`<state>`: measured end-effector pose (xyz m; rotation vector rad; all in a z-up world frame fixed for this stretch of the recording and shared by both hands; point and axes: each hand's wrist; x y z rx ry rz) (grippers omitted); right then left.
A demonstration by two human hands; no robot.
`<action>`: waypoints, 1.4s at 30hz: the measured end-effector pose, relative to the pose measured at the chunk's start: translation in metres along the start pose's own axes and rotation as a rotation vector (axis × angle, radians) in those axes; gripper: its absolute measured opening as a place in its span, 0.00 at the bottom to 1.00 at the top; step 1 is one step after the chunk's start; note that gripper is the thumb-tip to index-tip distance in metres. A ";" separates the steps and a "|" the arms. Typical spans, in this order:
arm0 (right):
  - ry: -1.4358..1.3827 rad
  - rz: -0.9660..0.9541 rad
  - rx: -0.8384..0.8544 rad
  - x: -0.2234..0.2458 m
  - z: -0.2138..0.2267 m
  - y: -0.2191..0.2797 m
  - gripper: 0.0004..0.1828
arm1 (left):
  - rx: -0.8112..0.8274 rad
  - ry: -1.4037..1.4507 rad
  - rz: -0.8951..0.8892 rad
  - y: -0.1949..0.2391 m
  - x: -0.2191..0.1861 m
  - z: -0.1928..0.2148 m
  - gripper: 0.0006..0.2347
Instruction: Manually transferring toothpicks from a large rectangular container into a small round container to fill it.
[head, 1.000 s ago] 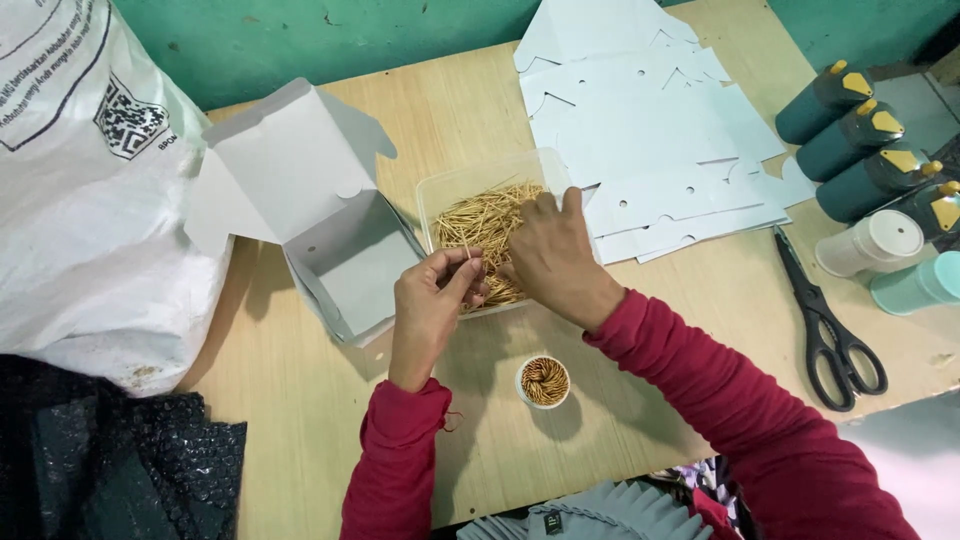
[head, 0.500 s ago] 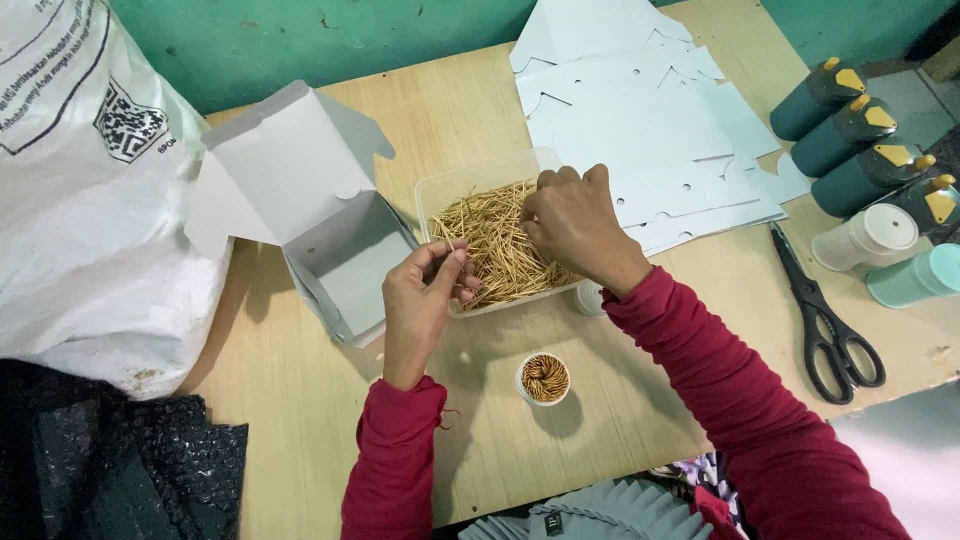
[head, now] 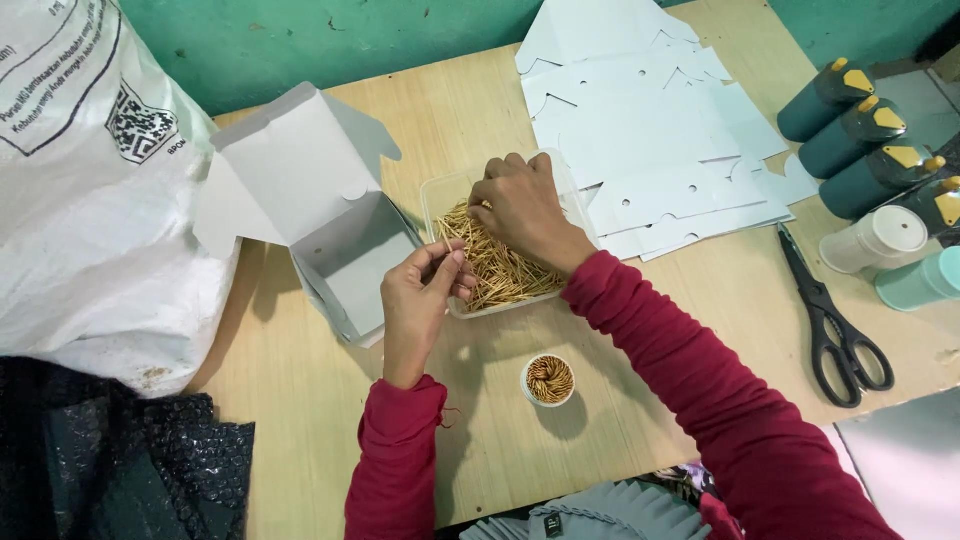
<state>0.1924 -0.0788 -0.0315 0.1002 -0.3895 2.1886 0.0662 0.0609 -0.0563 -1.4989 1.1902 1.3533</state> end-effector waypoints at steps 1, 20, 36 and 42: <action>0.000 0.000 -0.001 0.002 0.008 0.003 0.05 | 0.000 0.000 -0.001 0.000 0.000 0.001 0.10; -0.333 -0.068 0.044 0.015 0.069 0.025 0.10 | -0.036 -0.156 -0.037 0.014 -0.031 -0.007 0.10; -0.142 -0.236 0.294 0.000 0.028 0.022 0.14 | -0.145 -0.003 -0.119 0.004 -0.026 0.023 0.09; -0.509 -0.391 0.181 -0.024 0.052 0.031 0.11 | -0.133 0.002 -0.110 0.001 -0.019 0.025 0.08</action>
Point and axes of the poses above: each hand's wrist, its own y-axis away from the middle knuckle, its own z-axis out of the back of the hand, x = y × z, and after that the axes turned 1 degree about y, right-handed
